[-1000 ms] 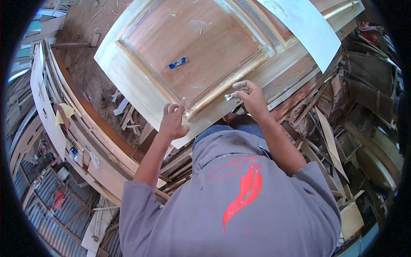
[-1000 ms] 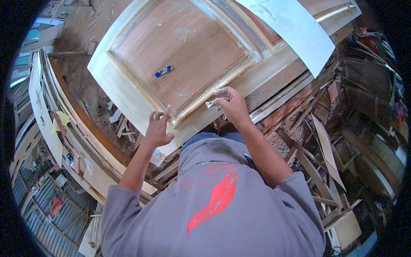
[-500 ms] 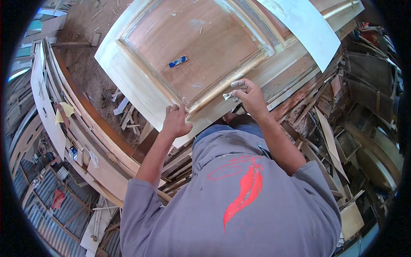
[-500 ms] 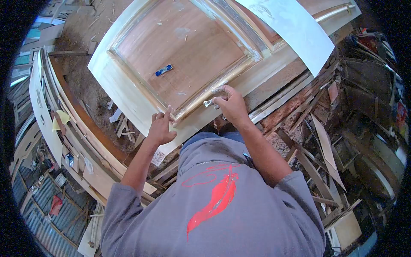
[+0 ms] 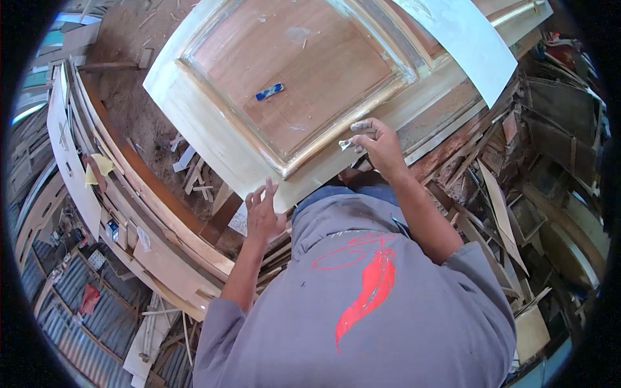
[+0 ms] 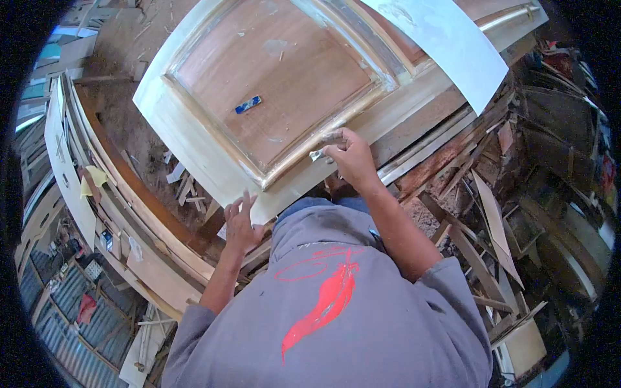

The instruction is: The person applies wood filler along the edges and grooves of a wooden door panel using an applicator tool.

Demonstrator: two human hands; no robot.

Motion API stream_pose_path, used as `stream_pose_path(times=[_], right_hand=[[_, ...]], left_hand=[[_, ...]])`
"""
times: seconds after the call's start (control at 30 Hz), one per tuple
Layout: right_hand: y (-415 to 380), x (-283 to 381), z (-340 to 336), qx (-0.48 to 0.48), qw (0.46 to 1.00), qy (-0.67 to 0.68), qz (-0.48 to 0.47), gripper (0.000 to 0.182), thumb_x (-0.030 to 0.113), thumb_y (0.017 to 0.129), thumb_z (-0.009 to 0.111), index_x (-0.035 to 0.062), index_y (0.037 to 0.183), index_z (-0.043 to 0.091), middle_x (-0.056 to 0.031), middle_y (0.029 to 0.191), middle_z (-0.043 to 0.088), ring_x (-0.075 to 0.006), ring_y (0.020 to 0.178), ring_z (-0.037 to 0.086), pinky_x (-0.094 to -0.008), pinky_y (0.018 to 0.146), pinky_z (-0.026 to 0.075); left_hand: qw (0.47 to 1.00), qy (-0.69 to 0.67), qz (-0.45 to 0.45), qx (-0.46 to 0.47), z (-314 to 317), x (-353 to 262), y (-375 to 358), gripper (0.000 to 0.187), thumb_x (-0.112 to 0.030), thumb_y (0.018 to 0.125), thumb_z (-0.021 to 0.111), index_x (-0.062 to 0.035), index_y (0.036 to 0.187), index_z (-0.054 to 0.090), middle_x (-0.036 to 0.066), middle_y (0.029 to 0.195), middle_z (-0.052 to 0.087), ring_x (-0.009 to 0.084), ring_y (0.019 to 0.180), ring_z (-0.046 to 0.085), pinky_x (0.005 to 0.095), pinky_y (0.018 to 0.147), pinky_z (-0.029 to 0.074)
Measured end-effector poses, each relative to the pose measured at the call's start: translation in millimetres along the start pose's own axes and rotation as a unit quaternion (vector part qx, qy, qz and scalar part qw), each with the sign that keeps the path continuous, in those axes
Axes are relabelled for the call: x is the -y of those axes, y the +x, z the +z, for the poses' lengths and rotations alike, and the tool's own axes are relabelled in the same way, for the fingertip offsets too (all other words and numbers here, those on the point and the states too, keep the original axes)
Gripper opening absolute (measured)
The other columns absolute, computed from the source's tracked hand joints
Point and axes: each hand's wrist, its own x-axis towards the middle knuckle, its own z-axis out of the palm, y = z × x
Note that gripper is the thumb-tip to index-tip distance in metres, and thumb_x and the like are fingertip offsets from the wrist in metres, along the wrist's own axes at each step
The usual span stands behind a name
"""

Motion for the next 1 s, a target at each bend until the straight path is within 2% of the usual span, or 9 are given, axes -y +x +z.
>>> stream_pose_path(times=[0.13,0.27,0.37,0.47,0.57,0.77,0.87,0.97,1.0], right_hand=[[8,0,7,0.013,1.000,0.002,-0.007,0.030,-0.003,0.095,0.074,-0.0011,0.125,0.071,-0.0053,0.102,0.077,-0.0116,0.090,0.072,-0.0266,0.082,0.056],[7,2,12,0.015,1.000,-0.016,-0.016,0.030,-0.003,0.095,0.074,-0.0011,0.125,0.071,-0.0047,0.102,0.076,-0.0114,0.090,0.071,-0.0272,0.082,0.057],[4,3,9,0.027,0.999,-0.014,-0.011,0.029,-0.003,0.095,0.074,-0.0009,0.124,0.071,-0.0045,0.101,0.076,-0.0116,0.090,0.072,-0.0276,0.081,0.057],[6,-4,7,0.027,0.999,-0.017,-0.012,0.028,-0.002,0.095,0.074,-0.0002,0.123,0.071,-0.0046,0.101,0.076,-0.0117,0.090,0.072,-0.0280,0.080,0.057],[8,-12,7,0.033,0.999,-0.011,-0.015,0.027,-0.002,0.095,0.074,0.0006,0.122,0.071,-0.0052,0.101,0.077,-0.0122,0.091,0.072,-0.0279,0.080,0.057],[5,-8,12,0.042,0.999,-0.021,-0.010,0.028,-0.001,0.095,0.075,0.0007,0.123,0.070,-0.0060,0.101,0.077,-0.0122,0.091,0.073,-0.0274,0.081,0.056],[6,-12,14,0.039,0.998,-0.022,-0.040,0.029,-0.001,0.096,0.074,-0.0001,0.124,0.070,-0.0063,0.100,0.078,-0.0125,0.090,0.073,-0.0277,0.079,0.056],[0,-5,12,0.039,0.998,-0.048,-0.014,0.029,-0.002,0.096,0.074,-0.0006,0.124,0.070,-0.0077,0.099,0.079,-0.0132,0.087,0.073,-0.0281,0.078,0.057],[0,-5,11,0.038,0.999,-0.036,-0.012,0.029,-0.002,0.096,0.074,-0.0007,0.124,0.070,-0.0082,0.099,0.079,-0.0133,0.086,0.074,-0.0282,0.077,0.057]], left_hand=[[0.997,-0.012,0.006,-0.072,8,-4,11,0.105,-0.012,0.070,0.069,-0.0010,0.169,0.038,0.014,0.163,0.058,0.0335,0.148,0.050,0.0527,0.128,0.028],[0.999,0.009,-0.004,-0.045,28,-8,17,0.105,-0.014,0.069,0.069,-0.0024,0.169,0.039,0.015,0.165,0.057,0.0326,0.149,0.049,0.0517,0.128,0.028],[0.999,-0.018,-0.029,-0.040,25,-10,10,0.112,-0.009,0.070,0.067,-0.0004,0.174,0.026,0.010,0.154,0.068,0.0294,0.148,0.051,0.0491,0.126,0.028],[0.996,-0.039,-0.027,-0.072,32,-7,8,0.106,-0.012,0.070,0.068,-0.0035,0.171,0.037,0.015,0.167,0.055,0.0304,0.150,0.048,0.0518,0.128,0.028],[0.996,0.009,0.006,-0.091,37,-18,17,0.109,-0.013,0.070,0.068,-0.0043,0.173,0.032,0.016,0.170,0.050,0.0305,0.153,0.046,0.0520,0.129,0.027],[0.997,0.007,-0.005,-0.072,54,-32,31,0.108,-0.016,0.072,0.070,-0.0043,0.173,0.032,0.017,0.176,0.041,0.0332,0.162,0.036,0.0551,0.133,0.021],[0.994,0.064,-0.065,-0.057,49,-30,43,0.111,-0.019,0.077,0.070,-0.0010,0.176,0.022,0.018,0.169,0.049,0.0328,0.166,0.031,0.0548,0.134,0.017],[0.986,0.054,-0.026,-0.156,42,-19,50,0.110,-0.018,0.078,0.069,-0.0037,0.177,0.023,0.020,0.168,0.050,0.0320,0.166,0.030,0.0561,0.134,0.018],[0.989,0.047,-0.006,-0.137,42,-17,48,0.109,-0.018,0.077,0.069,-0.0052,0.177,0.025,0.018,0.170,0.049,0.0317,0.167,0.030,0.0561,0.134,0.017]])
